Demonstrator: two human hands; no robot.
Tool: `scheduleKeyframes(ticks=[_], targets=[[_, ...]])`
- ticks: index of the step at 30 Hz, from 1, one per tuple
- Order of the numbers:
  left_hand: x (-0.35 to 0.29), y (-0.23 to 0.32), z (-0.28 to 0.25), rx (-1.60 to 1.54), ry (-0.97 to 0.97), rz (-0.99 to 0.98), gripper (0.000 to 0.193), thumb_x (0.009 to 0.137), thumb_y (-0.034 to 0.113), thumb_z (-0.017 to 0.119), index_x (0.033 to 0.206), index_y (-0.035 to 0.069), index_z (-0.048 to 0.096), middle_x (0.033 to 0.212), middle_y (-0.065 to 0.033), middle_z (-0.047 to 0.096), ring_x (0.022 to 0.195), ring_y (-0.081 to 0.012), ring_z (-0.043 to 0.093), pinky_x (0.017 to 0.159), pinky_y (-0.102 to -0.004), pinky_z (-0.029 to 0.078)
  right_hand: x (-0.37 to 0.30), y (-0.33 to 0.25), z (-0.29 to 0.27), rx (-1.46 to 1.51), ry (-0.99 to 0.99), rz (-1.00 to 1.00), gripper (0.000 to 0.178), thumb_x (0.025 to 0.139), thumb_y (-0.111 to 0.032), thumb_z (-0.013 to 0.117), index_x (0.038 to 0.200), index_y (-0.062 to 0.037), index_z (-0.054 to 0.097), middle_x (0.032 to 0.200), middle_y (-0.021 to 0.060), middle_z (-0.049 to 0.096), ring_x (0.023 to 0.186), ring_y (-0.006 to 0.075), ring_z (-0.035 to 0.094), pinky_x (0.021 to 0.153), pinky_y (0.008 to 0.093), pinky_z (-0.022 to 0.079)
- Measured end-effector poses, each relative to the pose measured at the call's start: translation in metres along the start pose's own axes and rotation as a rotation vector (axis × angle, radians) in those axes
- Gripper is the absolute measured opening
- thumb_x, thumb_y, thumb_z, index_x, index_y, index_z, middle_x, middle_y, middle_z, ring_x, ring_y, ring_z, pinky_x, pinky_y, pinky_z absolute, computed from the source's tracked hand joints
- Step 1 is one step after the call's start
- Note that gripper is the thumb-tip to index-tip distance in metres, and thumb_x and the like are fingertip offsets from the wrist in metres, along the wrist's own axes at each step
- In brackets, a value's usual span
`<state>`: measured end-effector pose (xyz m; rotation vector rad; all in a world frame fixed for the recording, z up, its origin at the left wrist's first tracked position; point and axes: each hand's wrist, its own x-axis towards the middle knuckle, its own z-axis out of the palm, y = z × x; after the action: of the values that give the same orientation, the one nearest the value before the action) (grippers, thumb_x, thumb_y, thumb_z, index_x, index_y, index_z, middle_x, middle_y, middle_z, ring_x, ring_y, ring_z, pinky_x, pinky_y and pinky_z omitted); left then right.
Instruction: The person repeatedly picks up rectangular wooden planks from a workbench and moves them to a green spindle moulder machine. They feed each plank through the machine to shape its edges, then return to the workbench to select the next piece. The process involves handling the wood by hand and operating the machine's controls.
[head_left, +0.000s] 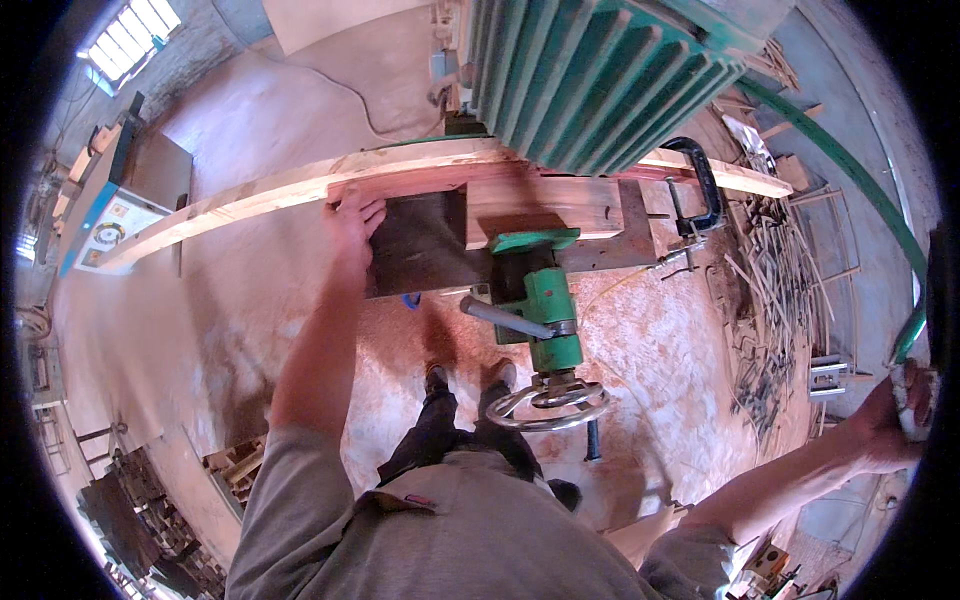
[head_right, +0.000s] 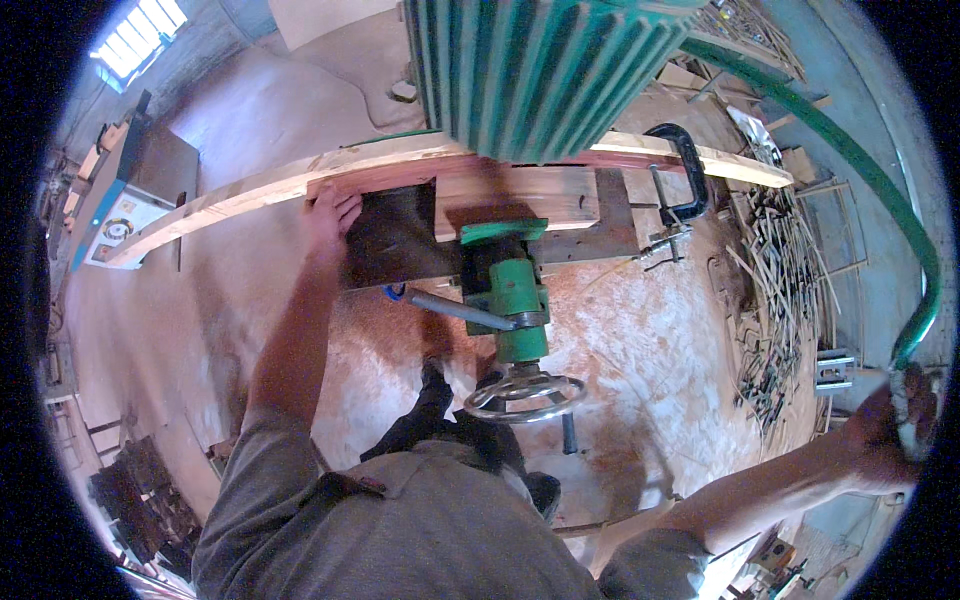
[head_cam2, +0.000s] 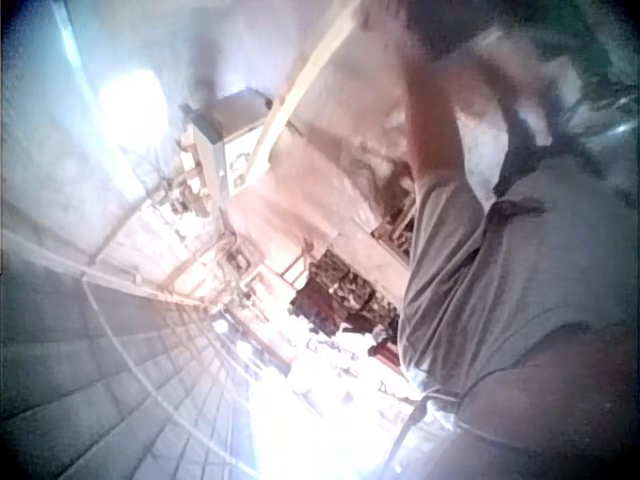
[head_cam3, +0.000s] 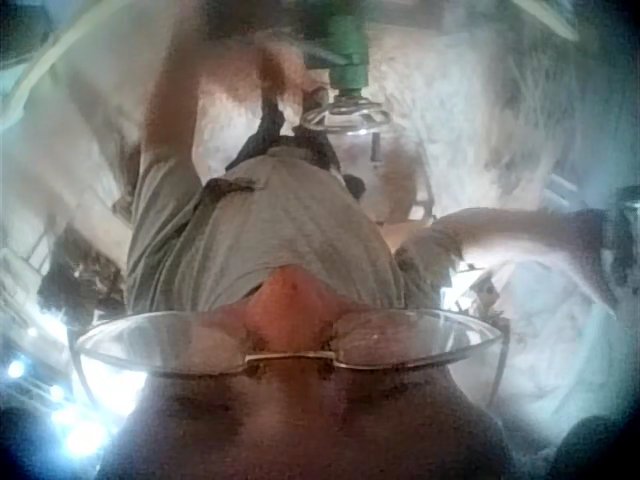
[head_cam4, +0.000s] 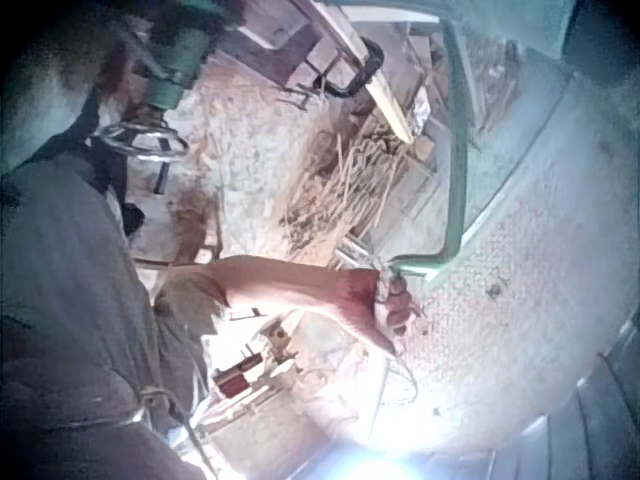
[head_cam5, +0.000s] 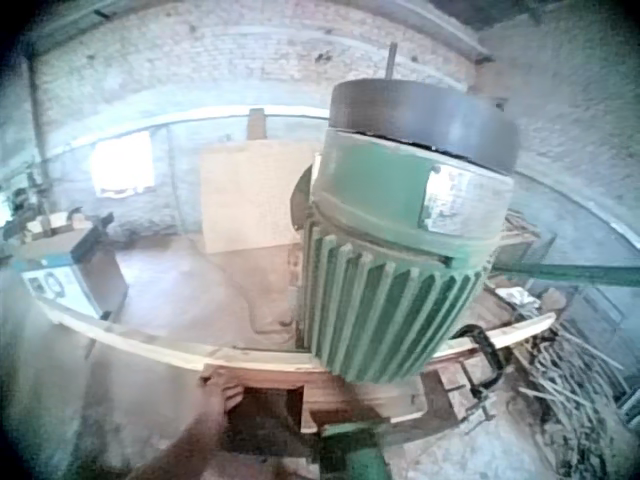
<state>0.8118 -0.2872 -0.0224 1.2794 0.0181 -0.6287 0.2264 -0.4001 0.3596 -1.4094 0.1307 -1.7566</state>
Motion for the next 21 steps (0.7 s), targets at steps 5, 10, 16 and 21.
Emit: scheduleKeyframes(ticks=[5,10,16,21], targets=[[0.000,-0.001,0.000,0.036,-0.031,0.005,0.044,0.089,0.026,0.055,0.117,0.001,0.033,0.099,-0.0218,0.059,0.086,-0.0311,0.064,0.073,-0.0391,0.056,-0.045,0.017,-0.001,-0.004,0.304,-0.093,0.040,0.065,-0.046,0.065,0.062,-0.0143,0.041,0.059,0.0000,0.034,0.062,0.0193,0.035,0.062,0.0373,0.027],[-0.005,0.005,0.003,0.043,-0.045,0.008,0.043,0.090,0.026,0.054,0.117,0.000,0.035,0.100,-0.0219,0.059,0.087,-0.0307,0.064,0.072,-0.0382,0.056,-0.081,0.032,0.010,0.090,0.412,-0.146,0.038,0.058,-0.039,0.072,0.063,-0.0144,0.044,0.062,-0.0018,0.035,0.064,0.0191,0.035,0.063,0.0361,0.028],[-0.009,0.007,0.005,0.039,-0.032,0.006,0.041,0.090,0.025,0.053,0.120,0.001,0.038,0.101,-0.0219,0.059,0.090,-0.0309,0.063,0.074,-0.0384,0.055,-0.120,0.049,0.012,0.122,0.433,-0.128,0.033,0.060,-0.035,0.074,0.073,-0.0127,0.053,0.064,-0.0018,0.035,0.067,0.0192,0.036,0.070,0.0350,0.029],[0.004,0.000,-0.008,0.033,-0.057,-0.007,0.043,0.090,0.026,0.052,0.120,0.001,0.036,0.100,-0.0217,0.059,0.089,-0.0303,0.064,0.074,-0.0387,0.055,-0.147,0.058,-0.003,0.079,0.391,-0.073,0.033,0.064,-0.034,0.076,0.079,-0.0138,0.055,0.070,-0.0009,0.040,0.072,0.0201,0.038,0.076,0.0363,0.031]])
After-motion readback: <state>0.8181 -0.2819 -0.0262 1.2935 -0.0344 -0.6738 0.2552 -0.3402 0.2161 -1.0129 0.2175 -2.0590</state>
